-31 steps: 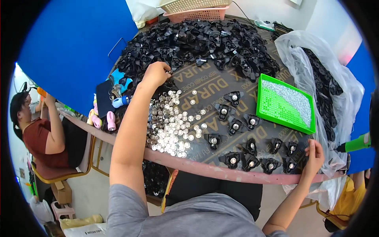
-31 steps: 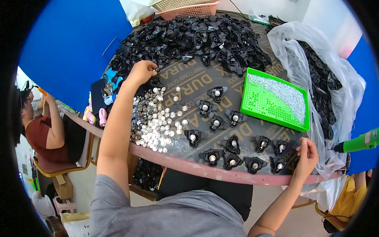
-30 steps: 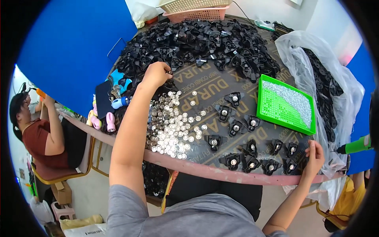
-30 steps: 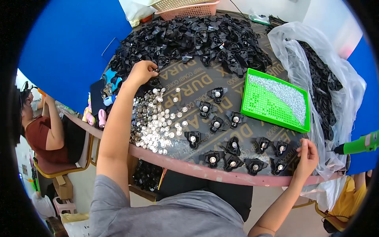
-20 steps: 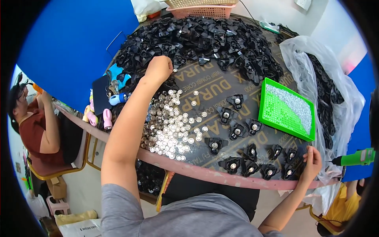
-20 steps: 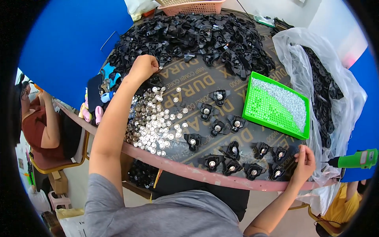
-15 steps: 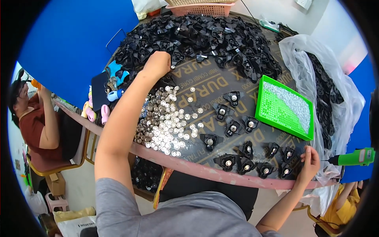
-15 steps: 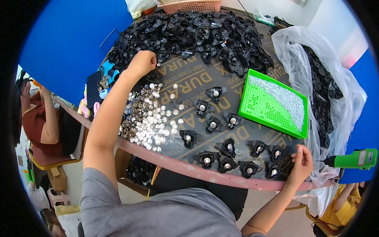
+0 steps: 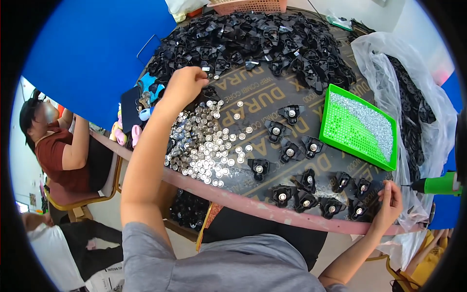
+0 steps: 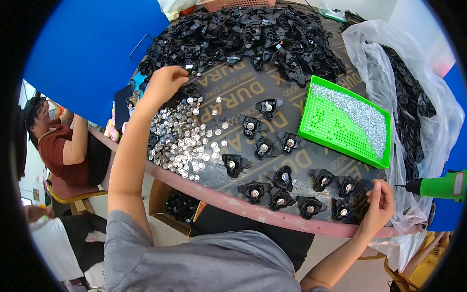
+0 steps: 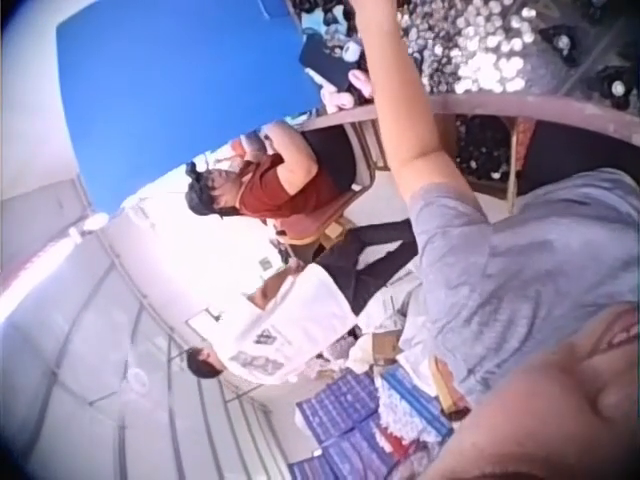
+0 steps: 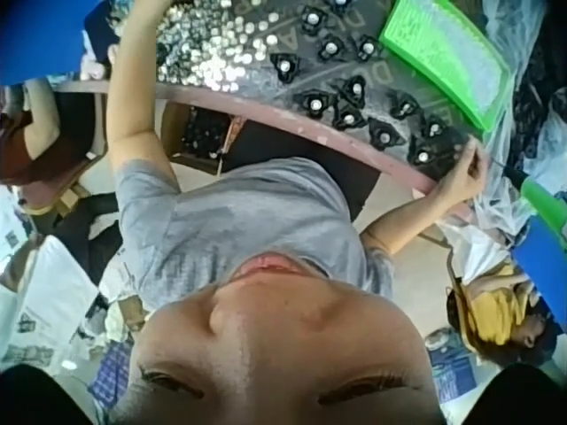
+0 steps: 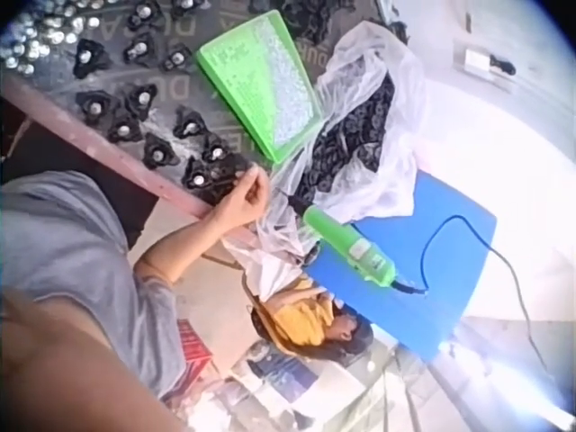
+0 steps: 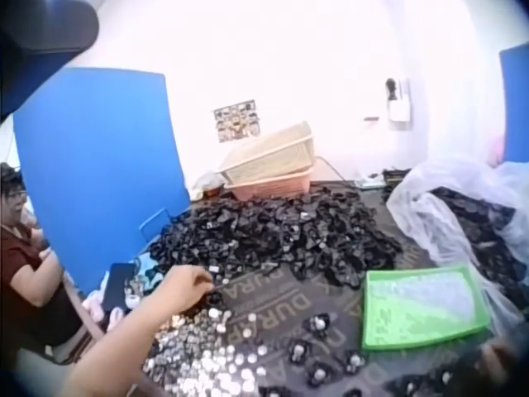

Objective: The person assembles small electronic components by hand, placing metal plates and small green plastic bits into black plastic housings.

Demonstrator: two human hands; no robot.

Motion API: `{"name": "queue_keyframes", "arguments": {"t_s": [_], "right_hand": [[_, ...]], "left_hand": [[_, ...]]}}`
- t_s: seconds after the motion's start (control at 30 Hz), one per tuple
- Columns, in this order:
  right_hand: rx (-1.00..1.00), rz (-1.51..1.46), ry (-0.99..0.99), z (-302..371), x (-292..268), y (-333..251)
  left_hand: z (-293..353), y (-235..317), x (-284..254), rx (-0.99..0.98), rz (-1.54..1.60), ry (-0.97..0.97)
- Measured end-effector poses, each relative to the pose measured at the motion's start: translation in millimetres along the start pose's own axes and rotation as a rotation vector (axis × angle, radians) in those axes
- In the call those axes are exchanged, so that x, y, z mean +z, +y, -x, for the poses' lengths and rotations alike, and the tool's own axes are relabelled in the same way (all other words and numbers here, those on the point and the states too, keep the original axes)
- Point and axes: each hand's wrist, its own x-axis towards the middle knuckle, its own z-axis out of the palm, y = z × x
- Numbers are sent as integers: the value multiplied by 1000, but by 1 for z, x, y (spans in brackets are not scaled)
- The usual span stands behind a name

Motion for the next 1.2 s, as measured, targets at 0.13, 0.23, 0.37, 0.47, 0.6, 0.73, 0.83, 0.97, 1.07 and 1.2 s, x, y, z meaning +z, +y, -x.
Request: {"name": "queue_keyframes", "arguments": {"t_s": [0.13, 0.23, 0.37, 0.47, 0.6, 0.73, 0.83, 0.97, 1.07, 1.2], "right_hand": [[23, 10, 23, 2, -3, 3], [31, -4, 32, 2, 2, 0], [19, 28, 12, 1, 1, 0], [32, 63, -6, 1, 5, -4], [46, 31, 1, 2, 12, -9], [49, 38, -2, 3, 5, -6], [50, 51, 24, 6, 3, -8], [80, 116, 71, 4, 2, -11], [71, 55, 143, 4, 13, -20], [-198, -159, 442, 5, 23, -31]], "left_hand": [[-37, -6, 36, -75, -152, -23], [-46, -3, 43, -120, -194, -26], [-53, -9, 52, -27, -151, 70], [-55, -12, 48, 17, -209, 70], [-43, -12, 29, -4, -132, 12], [27, 36, -23, 5, 154, -5], [88, 44, -32, 21, 99, -145], [127, 27, -13, -20, 179, 21], [148, 83, -39, 120, 517, 226], [179, 153, -52, 436, 862, 1105]]}}
